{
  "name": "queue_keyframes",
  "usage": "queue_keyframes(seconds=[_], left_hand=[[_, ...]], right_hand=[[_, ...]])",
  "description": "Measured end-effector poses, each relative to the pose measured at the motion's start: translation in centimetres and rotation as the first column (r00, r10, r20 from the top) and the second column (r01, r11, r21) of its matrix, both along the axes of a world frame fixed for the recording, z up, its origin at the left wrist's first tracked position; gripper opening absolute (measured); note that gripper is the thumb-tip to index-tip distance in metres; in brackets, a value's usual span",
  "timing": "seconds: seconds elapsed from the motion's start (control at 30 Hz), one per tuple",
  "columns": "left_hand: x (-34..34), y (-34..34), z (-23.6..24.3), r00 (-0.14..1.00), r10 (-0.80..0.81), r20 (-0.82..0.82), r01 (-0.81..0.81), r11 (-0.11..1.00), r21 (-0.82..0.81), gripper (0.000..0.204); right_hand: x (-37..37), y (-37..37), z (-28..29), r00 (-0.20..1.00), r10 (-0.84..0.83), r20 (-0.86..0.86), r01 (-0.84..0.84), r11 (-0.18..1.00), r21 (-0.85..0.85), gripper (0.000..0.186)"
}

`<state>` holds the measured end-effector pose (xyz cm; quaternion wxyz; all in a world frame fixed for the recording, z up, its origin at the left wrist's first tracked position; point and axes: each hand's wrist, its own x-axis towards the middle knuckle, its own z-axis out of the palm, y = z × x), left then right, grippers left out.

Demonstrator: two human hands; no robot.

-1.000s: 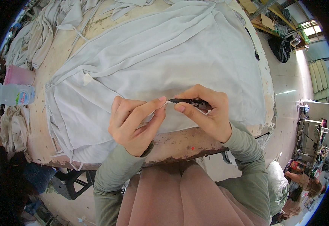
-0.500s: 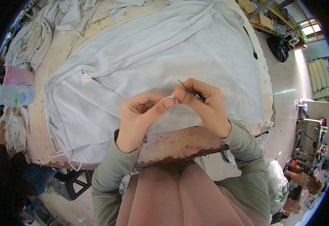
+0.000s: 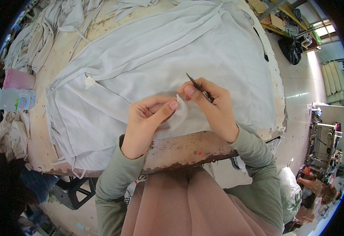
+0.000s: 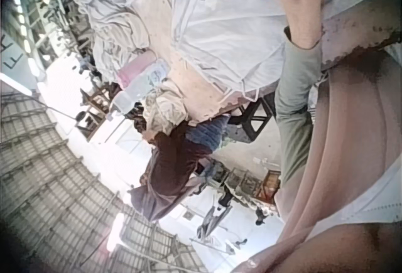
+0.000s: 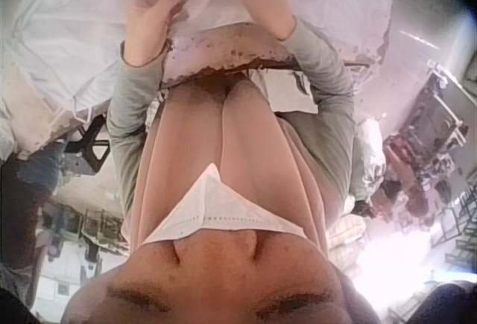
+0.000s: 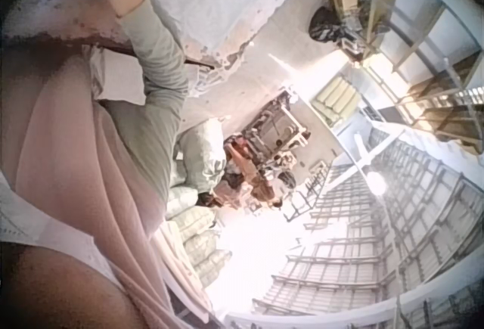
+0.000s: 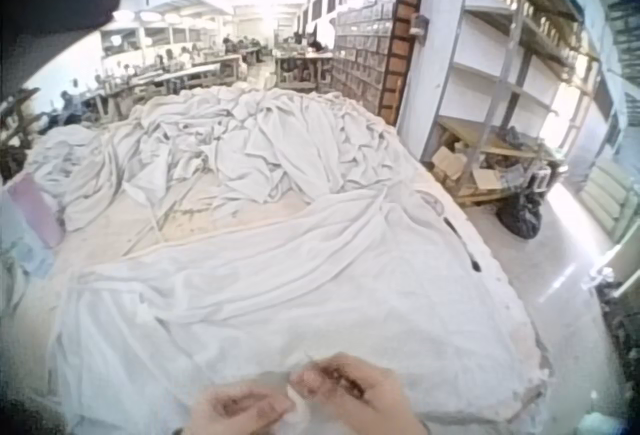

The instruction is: The person repairs a light-colored garment by hand. They apply adhesive tape to a seam, smooth the fabric, and use a pen to mark the taped area. The person also uses scissors to trim excess tape and fabric threads.

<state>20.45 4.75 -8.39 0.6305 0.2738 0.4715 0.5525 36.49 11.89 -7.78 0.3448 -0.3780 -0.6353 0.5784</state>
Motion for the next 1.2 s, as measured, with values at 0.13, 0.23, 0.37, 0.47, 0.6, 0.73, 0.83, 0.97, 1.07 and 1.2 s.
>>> queue_keyframes(seconds=[0.13, 0.23, 0.37, 0.47, 0.6, 0.73, 0.83, 0.97, 1.07, 1.2], left_hand=[[-0.1, 0.2, -0.2, 0.997, 0.052, 0.056, -0.052, 0.999, 0.001, 0.018], [-0.1, 0.2, -0.2, 0.993, 0.079, 0.09, -0.078, 0.997, -0.011, 0.018], [-0.3, 0.2, -0.1, 0.989, 0.059, 0.135, -0.054, 0.998, -0.045, 0.017], [-0.3, 0.4, -0.3, 0.99, 0.064, 0.129, -0.058, 0.997, -0.051, 0.017], [0.0, 0.5, -0.4, 0.995, 0.079, -0.063, -0.075, 0.996, 0.053, 0.016], [0.3, 0.6, -0.6, 0.982, 0.161, -0.1, -0.152, 0.984, 0.098, 0.015], [0.0, 0.7, -0.8, 0.976, 0.139, -0.168, -0.119, 0.985, 0.127, 0.016], [-1.3, 1.2, -1.1, 0.944, 0.244, -0.224, -0.212, 0.965, 0.157, 0.024], [-3.3, 1.5, -1.0, 0.805, 0.421, -0.417, -0.305, 0.898, 0.318, 0.025], [-6.8, 1.2, -0.5, 0.295, 0.562, -0.772, -0.138, 0.825, 0.548, 0.022]], right_hand=[[0.5, 0.1, 0.7, 1.0, 0.023, -0.001, -0.023, 0.995, -0.097, 0.019], [0.7, 0.0, 0.7, 0.973, 0.098, 0.207, -0.087, 0.994, -0.059, 0.019], [0.3, 0.0, -0.2, 0.994, 0.081, 0.08, -0.074, 0.993, -0.091, 0.019], [0.1, -0.2, -0.6, 0.998, 0.057, 0.028, -0.054, 0.995, -0.084, 0.019], [0.2, -0.1, -0.3, 0.995, 0.07, 0.066, -0.067, 0.997, -0.05, 0.018], [0.0, 0.3, -0.6, 0.998, 0.063, 0.031, -0.061, 0.996, -0.058, 0.02], [-0.2, 0.7, -1.1, 0.998, 0.044, 0.035, -0.044, 0.999, 0.0, 0.015], [1.4, 3.1, -0.8, 0.951, -0.253, 0.18, 0.208, 0.949, 0.238, 0.02], [6.5, 8.9, 0.3, 0.748, -0.66, 0.059, 0.513, 0.634, 0.579, 0.025], [17.6, 15.1, -1.3, 0.41, -0.817, 0.406, 0.418, 0.564, 0.712, 0.029]])
